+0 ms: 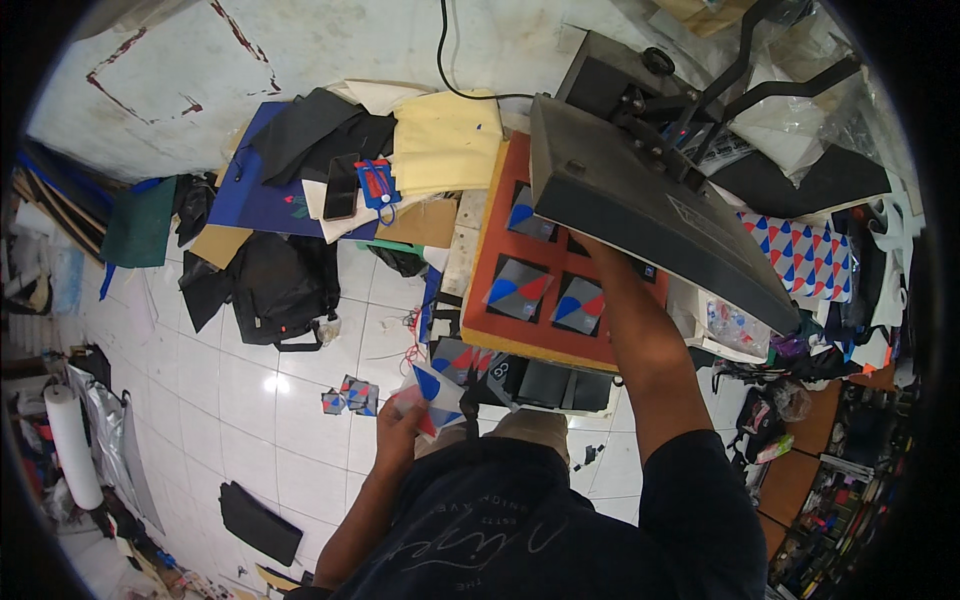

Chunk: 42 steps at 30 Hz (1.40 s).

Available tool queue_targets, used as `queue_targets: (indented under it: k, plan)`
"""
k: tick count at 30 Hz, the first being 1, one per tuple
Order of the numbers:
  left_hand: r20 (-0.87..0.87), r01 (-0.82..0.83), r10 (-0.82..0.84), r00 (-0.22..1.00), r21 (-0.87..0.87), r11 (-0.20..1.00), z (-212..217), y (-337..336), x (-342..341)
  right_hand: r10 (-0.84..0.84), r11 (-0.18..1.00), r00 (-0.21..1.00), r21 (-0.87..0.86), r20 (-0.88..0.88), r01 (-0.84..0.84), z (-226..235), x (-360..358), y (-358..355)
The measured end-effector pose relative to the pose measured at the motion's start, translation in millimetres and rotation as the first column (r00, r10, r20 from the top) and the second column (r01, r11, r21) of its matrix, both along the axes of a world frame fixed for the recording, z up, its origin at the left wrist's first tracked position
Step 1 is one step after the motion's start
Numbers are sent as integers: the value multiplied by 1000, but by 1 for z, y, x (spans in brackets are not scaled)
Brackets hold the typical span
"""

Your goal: The person places small patterned triangular transfers onto a red heat-press platen, then closes the press to apply heat. They repeat this process for several transfers, opening and closing the press between each placement.

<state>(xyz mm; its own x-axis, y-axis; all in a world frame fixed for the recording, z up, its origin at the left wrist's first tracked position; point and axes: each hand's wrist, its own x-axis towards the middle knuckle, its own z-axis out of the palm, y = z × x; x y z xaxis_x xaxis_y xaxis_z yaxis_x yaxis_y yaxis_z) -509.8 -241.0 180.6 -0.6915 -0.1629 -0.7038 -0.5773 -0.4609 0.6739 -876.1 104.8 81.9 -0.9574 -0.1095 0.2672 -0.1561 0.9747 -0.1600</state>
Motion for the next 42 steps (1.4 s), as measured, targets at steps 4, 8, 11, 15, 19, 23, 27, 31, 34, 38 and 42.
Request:
queue_targets:
  k: [4,8,11,15,19,23,27,31,34,38,42]
  plan:
    - [3,3,-3,1000,-16,1000,-4,-1,2,-4,1000,1000,14,-1,4,-1,-2,0]
    - [-24,21,-22,999,-21,1000,-11,-3,6,-5,1000,1000,26,-7,5,-2,-1,-2]
    - [-30,13,-14,999,-10,1000,-8,0,6,-8,999,1000,38,-14,8,-2,-2,-3]
    - [-18,9,-10,1000,-27,1000,-7,0,5,-13,999,999,51,-32,14,-1,-3,-7]
    - [3,-16,16,1000,-19,1000,-7,-1,8,-26,998,999,53,-45,28,4,-2,-17]
    - [-18,15,-16,1000,-37,999,-10,-2,8,-37,999,997,21,65,36,-5,-11,-4]
    - [-9,-2,2,1000,-48,999,-9,-1,8,-11,999,1000,44,29,10,-11,-10,-1]
    - [-13,4,-5,1000,-64,998,-11,-1,10,-5,998,1000,55,22,4,-13,-9,1]
    - [-9,51,-51,999,-63,997,-11,-2,11,-3,998,1000,65,19,1,-16,-9,1]
    - [7,86,-86,996,-115,990,-14,-2,12,-1,997,1000,82,25,-1,-17,-8,3]
    - [-1,90,-90,996,-120,989,-10,0,11,-23,998,999,55,44,21,-16,-9,0]
